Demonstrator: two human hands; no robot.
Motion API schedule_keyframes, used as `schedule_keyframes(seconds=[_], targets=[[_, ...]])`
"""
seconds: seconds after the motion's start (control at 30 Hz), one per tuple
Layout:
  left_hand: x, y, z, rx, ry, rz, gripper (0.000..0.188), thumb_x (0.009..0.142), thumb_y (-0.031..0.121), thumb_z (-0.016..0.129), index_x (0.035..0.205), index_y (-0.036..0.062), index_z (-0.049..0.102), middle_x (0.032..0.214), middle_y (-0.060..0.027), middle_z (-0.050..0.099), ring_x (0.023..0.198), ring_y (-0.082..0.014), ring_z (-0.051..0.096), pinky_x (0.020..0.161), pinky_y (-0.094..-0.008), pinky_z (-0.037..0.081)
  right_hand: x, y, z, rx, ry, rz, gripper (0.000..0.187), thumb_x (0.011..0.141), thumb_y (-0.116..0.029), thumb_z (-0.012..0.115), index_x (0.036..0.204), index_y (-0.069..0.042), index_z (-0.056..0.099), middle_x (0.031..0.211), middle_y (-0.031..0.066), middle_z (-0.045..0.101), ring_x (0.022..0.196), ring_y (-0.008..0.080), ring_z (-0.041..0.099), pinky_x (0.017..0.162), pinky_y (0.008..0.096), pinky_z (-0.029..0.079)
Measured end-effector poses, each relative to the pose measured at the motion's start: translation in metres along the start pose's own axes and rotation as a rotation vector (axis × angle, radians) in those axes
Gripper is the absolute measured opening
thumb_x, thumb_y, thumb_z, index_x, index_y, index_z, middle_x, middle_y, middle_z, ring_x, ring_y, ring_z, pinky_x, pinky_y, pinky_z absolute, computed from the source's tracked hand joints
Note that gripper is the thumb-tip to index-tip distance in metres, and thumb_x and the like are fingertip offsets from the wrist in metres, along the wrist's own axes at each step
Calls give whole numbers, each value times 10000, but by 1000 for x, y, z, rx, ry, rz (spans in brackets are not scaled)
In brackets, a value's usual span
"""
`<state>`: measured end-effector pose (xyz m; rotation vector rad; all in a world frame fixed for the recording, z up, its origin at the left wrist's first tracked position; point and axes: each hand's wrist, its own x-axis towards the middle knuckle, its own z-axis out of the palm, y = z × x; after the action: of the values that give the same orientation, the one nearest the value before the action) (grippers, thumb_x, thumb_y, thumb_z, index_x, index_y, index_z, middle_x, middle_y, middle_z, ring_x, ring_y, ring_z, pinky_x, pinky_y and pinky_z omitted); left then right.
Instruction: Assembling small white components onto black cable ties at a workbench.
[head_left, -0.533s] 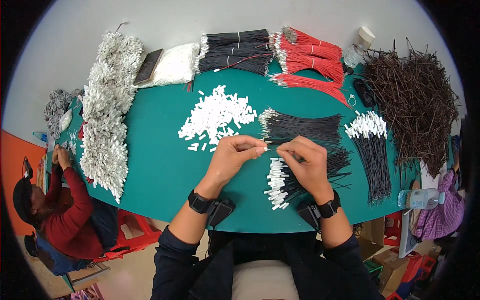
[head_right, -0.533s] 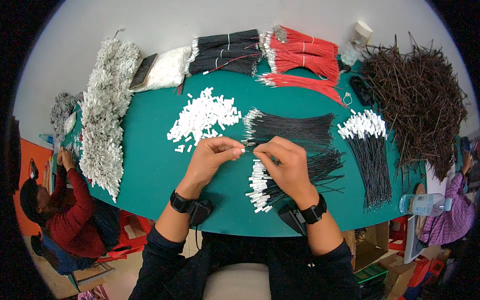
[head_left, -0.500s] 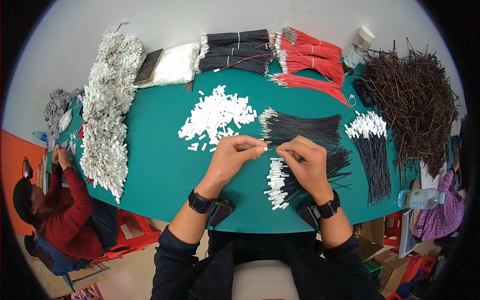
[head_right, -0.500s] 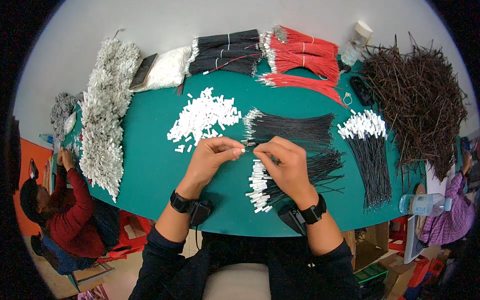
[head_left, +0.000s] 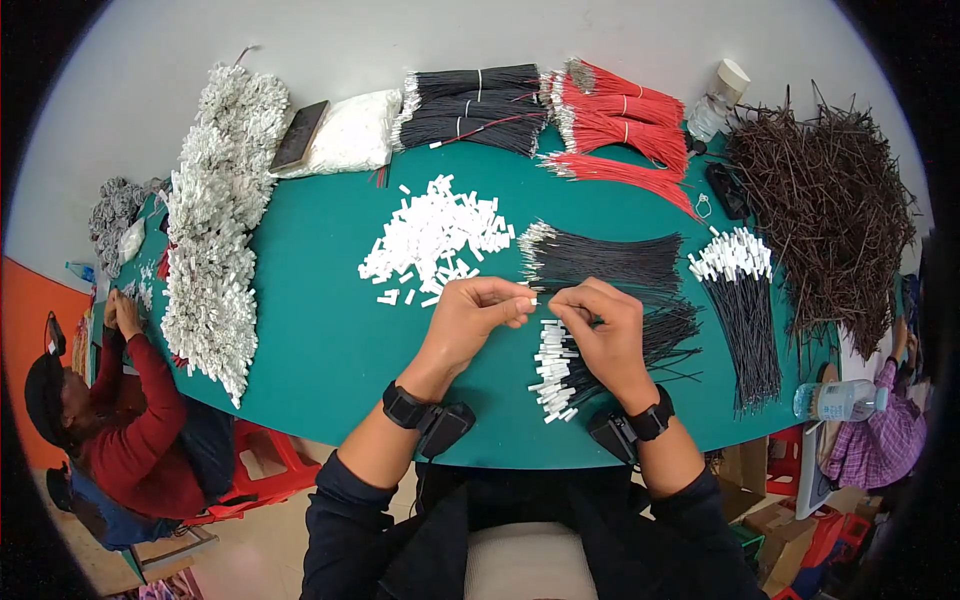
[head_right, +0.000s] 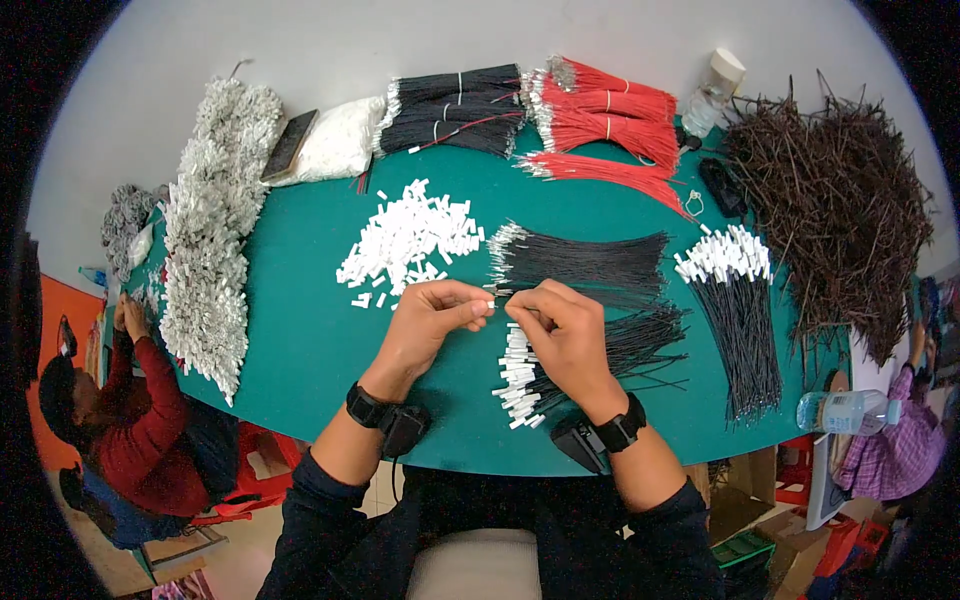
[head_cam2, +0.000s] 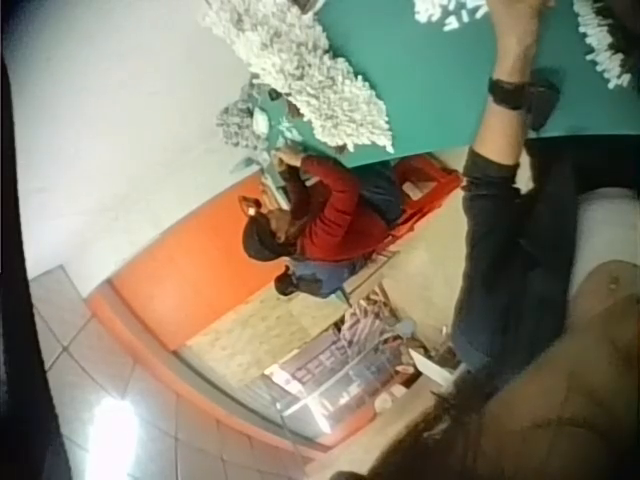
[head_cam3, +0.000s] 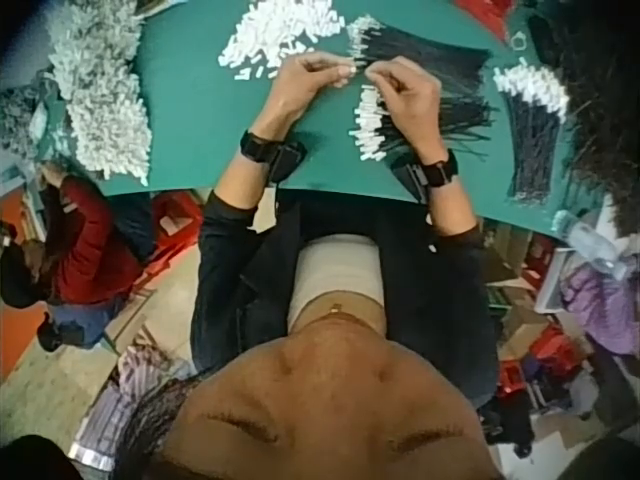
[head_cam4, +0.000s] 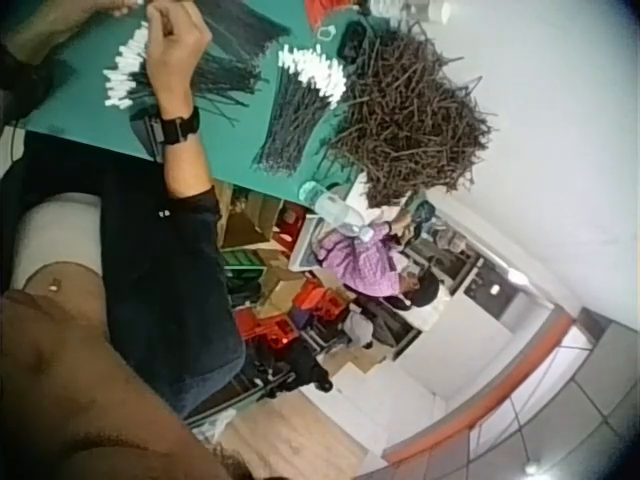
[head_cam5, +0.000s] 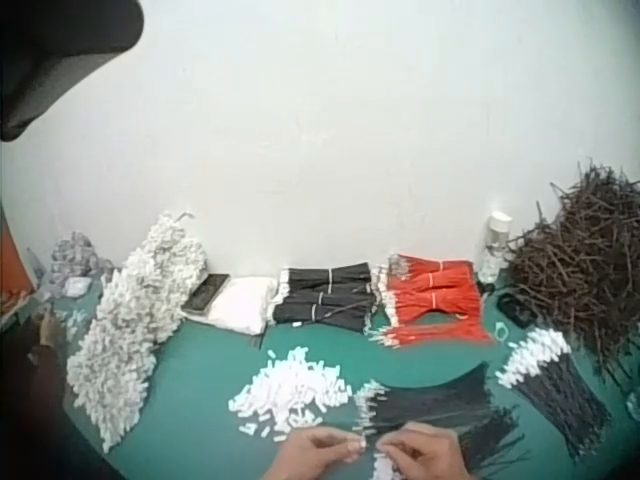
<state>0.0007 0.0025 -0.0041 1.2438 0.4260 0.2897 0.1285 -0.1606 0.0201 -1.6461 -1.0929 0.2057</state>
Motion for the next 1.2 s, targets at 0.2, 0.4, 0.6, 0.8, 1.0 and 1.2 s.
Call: schedule_keyframes(seconds=[0.2,0.4,0.6,0.8,1.0,1.2], targets=[[0,1,1,-11,13,-30,162,912,69,762,1043,-27,758,959,-101,766,838,-130,709,732,-261,576,0,5,2,-13,2,-12,81,835,24,750,913,15,733,750,49,640,588,104,504,534,263,382],[-1,2,4,-24,22,-40,168,915,54,755,1053,-41,748,941,-118,759,804,-129,688,733,-255,563,-1,1,2,20,9,-4,83,833,21,748,914,14,733,741,51,634,585,107,501,532,267,379],[-2,2,5,-24,32,-33,165,917,55,753,1051,-39,748,944,-119,759,807,-132,691,737,-259,568,0,2,2,11,-2,-4,81,834,23,744,913,13,732,738,49,631,584,106,502,532,266,379],[-1,-1,4,-42,22,-55,168,923,61,749,1059,-38,745,955,-122,758,832,-143,704,740,-264,574,0,2,3,9,-2,-3,83,832,23,746,913,17,731,737,49,633,586,106,506,534,265,383],[-2,0,6,-64,14,-62,172,925,69,749,1060,-37,744,958,-125,757,846,-146,708,744,-266,576,0,9,5,35,16,-57,89,842,21,750,924,-3,727,700,60,579,534,114,477,493,283,356],[-2,1,5,-47,-3,-78,169,922,73,755,1049,-38,744,949,-108,758,849,-139,709,738,-258,571,1,3,2,-3,1,-44,84,833,16,757,912,3,730,711,66,610,542,124,512,500,280,378]])
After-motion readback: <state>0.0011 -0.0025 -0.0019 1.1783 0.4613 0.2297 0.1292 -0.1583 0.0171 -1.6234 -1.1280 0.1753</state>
